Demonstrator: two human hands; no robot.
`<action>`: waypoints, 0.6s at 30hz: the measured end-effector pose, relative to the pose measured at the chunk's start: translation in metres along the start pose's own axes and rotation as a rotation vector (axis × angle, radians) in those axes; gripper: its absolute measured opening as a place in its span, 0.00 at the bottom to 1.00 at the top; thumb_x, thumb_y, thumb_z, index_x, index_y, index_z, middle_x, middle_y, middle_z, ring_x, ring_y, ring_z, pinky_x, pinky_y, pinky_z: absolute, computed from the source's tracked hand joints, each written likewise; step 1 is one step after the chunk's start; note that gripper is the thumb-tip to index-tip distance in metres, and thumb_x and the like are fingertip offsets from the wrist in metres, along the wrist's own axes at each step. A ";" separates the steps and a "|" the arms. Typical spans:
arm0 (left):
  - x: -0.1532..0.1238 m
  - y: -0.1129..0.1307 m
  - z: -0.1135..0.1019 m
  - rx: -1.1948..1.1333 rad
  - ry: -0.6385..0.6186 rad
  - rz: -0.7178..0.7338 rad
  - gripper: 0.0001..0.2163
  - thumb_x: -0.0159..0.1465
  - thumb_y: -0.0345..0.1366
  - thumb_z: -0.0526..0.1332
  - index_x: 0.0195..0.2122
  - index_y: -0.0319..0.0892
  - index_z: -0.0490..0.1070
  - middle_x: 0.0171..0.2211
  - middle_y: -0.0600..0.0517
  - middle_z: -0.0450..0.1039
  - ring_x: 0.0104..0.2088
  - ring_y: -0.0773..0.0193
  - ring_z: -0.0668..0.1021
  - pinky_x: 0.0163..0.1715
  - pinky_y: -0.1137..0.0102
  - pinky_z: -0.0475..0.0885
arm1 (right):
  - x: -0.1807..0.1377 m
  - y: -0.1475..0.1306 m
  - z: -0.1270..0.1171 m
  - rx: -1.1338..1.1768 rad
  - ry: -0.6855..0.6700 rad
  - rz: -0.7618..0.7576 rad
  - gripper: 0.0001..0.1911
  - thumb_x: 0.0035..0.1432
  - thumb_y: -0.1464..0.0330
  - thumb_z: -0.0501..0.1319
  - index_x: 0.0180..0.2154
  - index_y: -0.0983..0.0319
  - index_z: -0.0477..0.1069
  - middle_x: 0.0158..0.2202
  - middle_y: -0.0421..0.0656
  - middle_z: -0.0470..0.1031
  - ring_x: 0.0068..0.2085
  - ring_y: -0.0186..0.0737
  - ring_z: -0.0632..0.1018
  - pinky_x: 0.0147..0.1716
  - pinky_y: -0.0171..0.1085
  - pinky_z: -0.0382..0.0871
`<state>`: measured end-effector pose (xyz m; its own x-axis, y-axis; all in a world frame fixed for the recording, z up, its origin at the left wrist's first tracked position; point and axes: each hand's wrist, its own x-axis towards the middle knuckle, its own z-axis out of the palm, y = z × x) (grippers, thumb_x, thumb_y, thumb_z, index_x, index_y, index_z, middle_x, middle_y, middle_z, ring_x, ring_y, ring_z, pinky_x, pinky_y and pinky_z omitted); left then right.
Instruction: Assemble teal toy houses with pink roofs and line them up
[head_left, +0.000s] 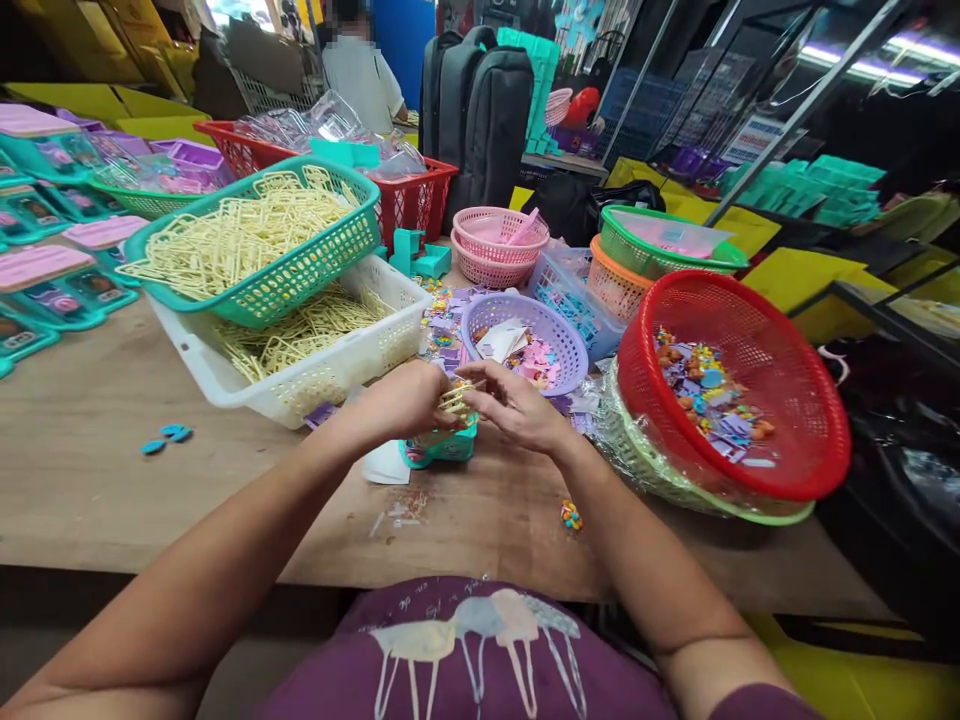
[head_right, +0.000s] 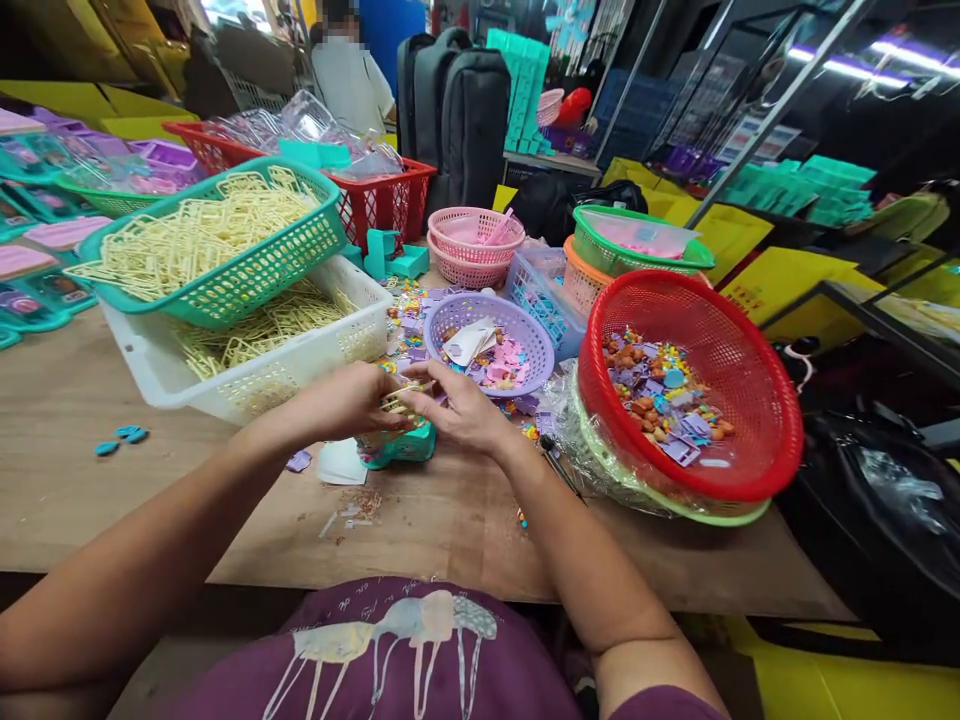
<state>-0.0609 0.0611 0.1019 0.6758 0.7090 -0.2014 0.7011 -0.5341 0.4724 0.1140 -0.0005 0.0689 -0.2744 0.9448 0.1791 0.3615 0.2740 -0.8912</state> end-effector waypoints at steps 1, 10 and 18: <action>0.001 0.002 0.000 0.013 0.012 -0.005 0.15 0.53 0.45 0.66 0.16 0.43 0.69 0.12 0.55 0.60 0.17 0.67 0.62 0.23 0.70 0.54 | -0.003 0.004 0.000 -0.001 0.008 0.004 0.18 0.62 0.60 0.60 0.51 0.59 0.66 0.44 0.43 0.74 0.41 0.37 0.75 0.41 0.36 0.69; -0.029 0.002 0.023 -0.019 0.158 0.317 0.08 0.65 0.36 0.58 0.41 0.40 0.73 0.33 0.49 0.76 0.32 0.62 0.75 0.32 0.71 0.65 | -0.045 0.018 -0.016 -0.130 0.104 -0.036 0.17 0.63 0.63 0.60 0.52 0.62 0.67 0.42 0.45 0.75 0.41 0.39 0.76 0.42 0.38 0.71; -0.035 0.026 0.078 0.069 0.082 0.470 0.07 0.67 0.31 0.53 0.43 0.40 0.69 0.36 0.48 0.74 0.34 0.60 0.76 0.31 0.69 0.66 | -0.085 0.010 -0.036 -0.370 -0.161 -0.107 0.16 0.68 0.72 0.52 0.55 0.64 0.66 0.50 0.50 0.74 0.51 0.41 0.75 0.51 0.42 0.70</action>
<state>-0.0487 -0.0137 0.0540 0.9048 0.4161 0.0905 0.3392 -0.8327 0.4376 0.1734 -0.0711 0.0598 -0.4528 0.8754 0.1694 0.6108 0.4429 -0.6563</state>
